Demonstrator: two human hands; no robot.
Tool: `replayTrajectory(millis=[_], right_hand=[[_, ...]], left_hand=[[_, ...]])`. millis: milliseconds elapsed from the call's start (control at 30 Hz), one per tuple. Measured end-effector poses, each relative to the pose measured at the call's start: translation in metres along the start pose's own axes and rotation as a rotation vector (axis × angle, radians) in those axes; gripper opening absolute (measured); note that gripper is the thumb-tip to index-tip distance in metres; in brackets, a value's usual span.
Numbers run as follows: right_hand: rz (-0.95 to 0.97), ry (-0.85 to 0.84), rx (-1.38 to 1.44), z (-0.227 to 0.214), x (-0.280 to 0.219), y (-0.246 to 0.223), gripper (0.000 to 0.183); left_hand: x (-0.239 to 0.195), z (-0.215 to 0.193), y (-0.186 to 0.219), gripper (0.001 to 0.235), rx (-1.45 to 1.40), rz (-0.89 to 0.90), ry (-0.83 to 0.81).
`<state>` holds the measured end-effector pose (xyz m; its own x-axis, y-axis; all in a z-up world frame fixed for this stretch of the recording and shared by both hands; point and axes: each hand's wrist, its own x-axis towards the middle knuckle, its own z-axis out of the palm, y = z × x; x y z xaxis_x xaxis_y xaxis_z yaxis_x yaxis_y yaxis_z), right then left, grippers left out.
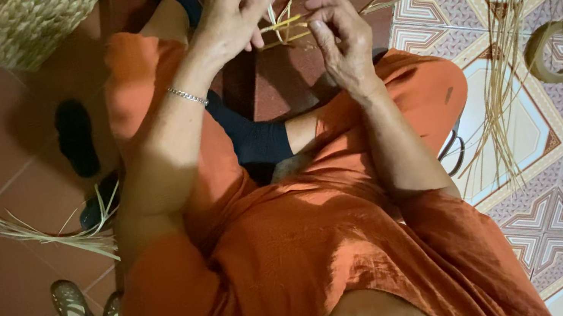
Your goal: The person sits on a tiled floor and weaves thin dried plant strips into a basket frame, repeatedly threading and tightening the strips by hand. Tools such as scissors and tape are visible nearby but not used during the clip.
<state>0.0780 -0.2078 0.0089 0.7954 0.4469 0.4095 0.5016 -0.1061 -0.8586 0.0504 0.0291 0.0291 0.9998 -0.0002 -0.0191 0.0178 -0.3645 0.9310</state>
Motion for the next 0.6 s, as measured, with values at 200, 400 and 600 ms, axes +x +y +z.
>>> replayTrajectory(millis=[200, 400, 600], right_hand=[[-0.007, 0.013, -0.009, 0.000, 0.004, 0.008, 0.010], [-0.013, 0.017, 0.027, -0.003, 0.004, 0.011, 0.013], [0.067, 0.015, 0.033, -0.002, 0.005, 0.015, 0.010]], left_hand=[[-0.010, 0.002, 0.010, 0.017, -0.030, -0.053, 0.019], [-0.010, 0.006, 0.019, 0.016, 0.018, -0.091, -0.036], [-0.016, 0.003, 0.014, 0.019, 0.019, -0.083, -0.073]])
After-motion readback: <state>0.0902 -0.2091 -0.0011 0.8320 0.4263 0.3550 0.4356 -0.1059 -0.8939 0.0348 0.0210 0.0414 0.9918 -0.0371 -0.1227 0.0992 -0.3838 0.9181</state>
